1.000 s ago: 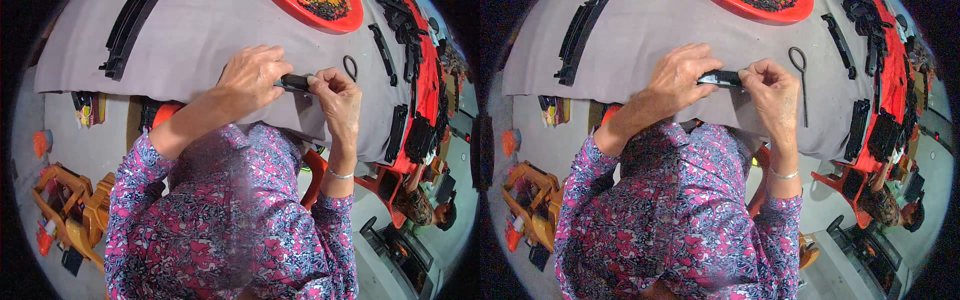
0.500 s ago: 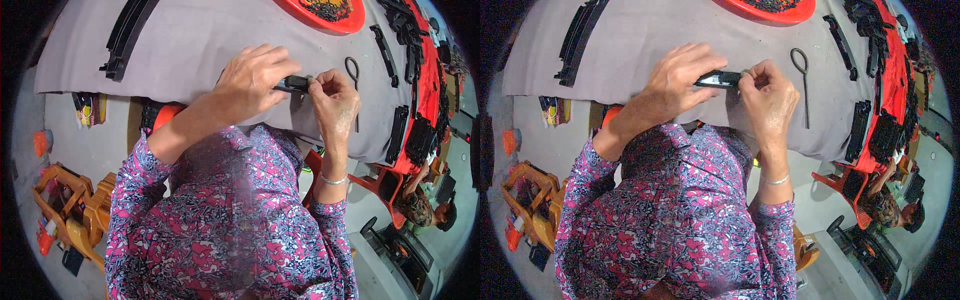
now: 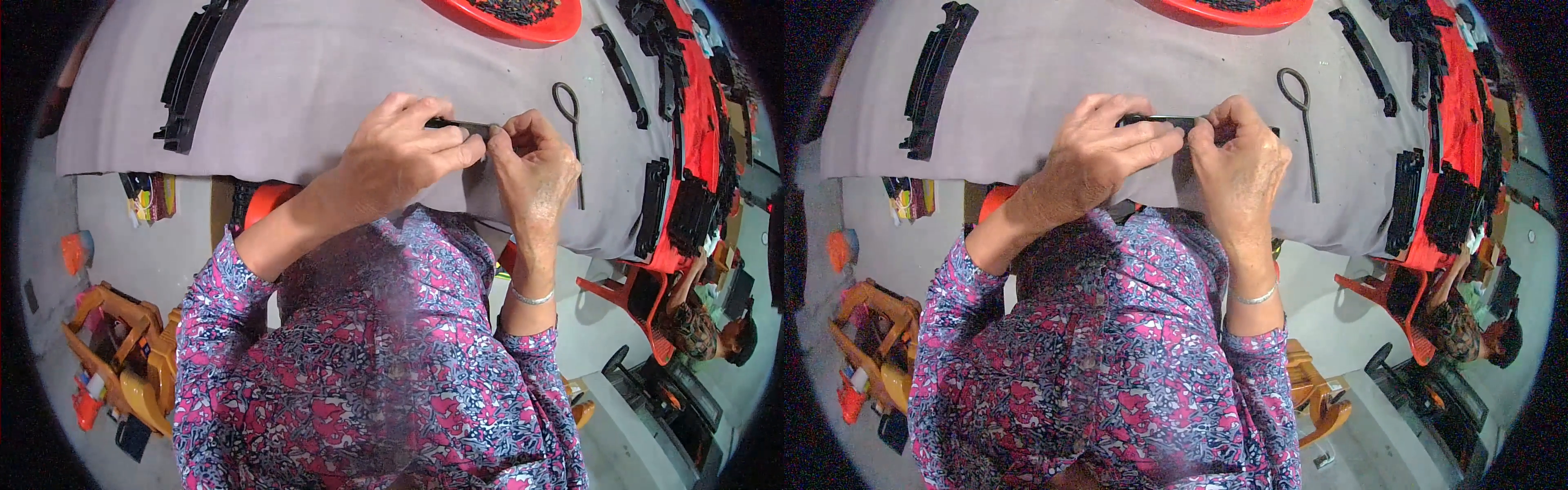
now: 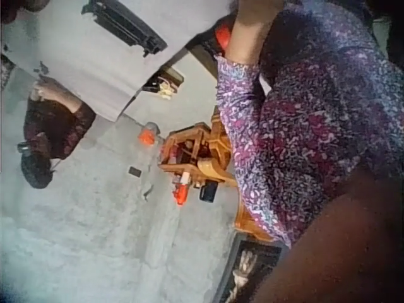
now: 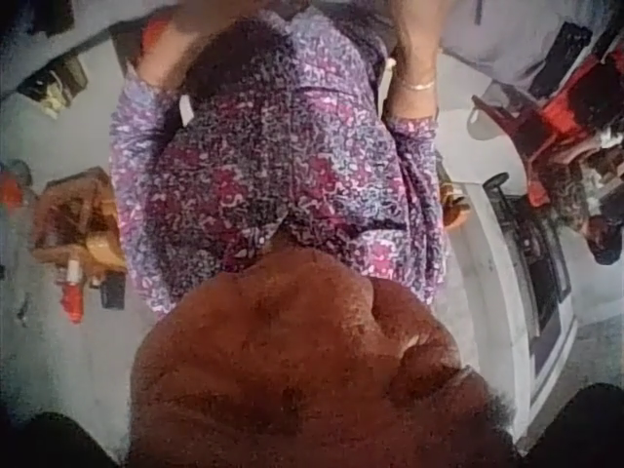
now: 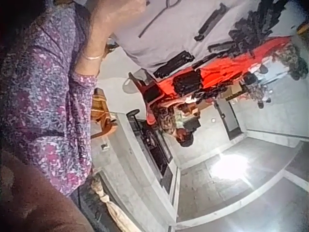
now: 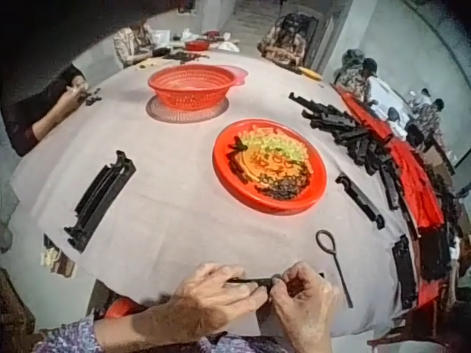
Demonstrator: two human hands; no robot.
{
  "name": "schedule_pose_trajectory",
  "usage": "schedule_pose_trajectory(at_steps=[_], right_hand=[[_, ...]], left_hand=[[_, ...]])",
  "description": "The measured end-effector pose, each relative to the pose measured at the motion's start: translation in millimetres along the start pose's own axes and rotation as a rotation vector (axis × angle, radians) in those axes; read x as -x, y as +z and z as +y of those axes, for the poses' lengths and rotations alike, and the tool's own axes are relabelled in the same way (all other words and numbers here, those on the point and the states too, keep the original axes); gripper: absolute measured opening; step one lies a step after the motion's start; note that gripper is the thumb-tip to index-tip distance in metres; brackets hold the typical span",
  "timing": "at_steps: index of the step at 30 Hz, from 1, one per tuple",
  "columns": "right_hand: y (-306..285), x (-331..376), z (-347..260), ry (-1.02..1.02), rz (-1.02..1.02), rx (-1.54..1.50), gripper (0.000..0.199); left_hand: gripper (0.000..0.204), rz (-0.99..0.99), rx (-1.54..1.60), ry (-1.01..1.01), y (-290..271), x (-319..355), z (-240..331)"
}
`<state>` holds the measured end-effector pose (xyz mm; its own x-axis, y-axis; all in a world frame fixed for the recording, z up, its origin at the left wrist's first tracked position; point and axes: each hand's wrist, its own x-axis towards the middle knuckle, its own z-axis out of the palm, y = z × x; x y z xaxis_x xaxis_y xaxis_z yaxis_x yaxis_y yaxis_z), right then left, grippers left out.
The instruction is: The person assembles small parts into plastic housings by hand, using a metal probe tool to manipulate the small parts from a tray into the housings.
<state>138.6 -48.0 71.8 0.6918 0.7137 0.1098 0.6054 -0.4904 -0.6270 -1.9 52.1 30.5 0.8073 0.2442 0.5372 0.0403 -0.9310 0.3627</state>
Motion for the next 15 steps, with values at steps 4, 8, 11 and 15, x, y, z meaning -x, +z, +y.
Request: schedule_pose_trajectory(at_steps=[4,8,11,15], right_hand=[[1.4,3.4,3.5,-0.011,0.036,-0.055,0.01],[4.1,6.3,10.3,-0.013,0.05,-0.092,0.009],[5.3,7.3,10.6,-0.038,0.056,-0.08,0.008],[6.3,9.5,10.8,-0.058,0.065,-0.026,0.009]], left_hand=[[0.032,-0.028,-0.005,0.005,3.8,4.9,-2.0],[0.032,-0.072,-0.013,0.009,5.6,7.3,-3.1],[0.028,-0.014,0.039,0.057,7.3,6.4,-6.5],[0.032,-0.036,0.057,0.077,8.6,7.5,-8.0]])
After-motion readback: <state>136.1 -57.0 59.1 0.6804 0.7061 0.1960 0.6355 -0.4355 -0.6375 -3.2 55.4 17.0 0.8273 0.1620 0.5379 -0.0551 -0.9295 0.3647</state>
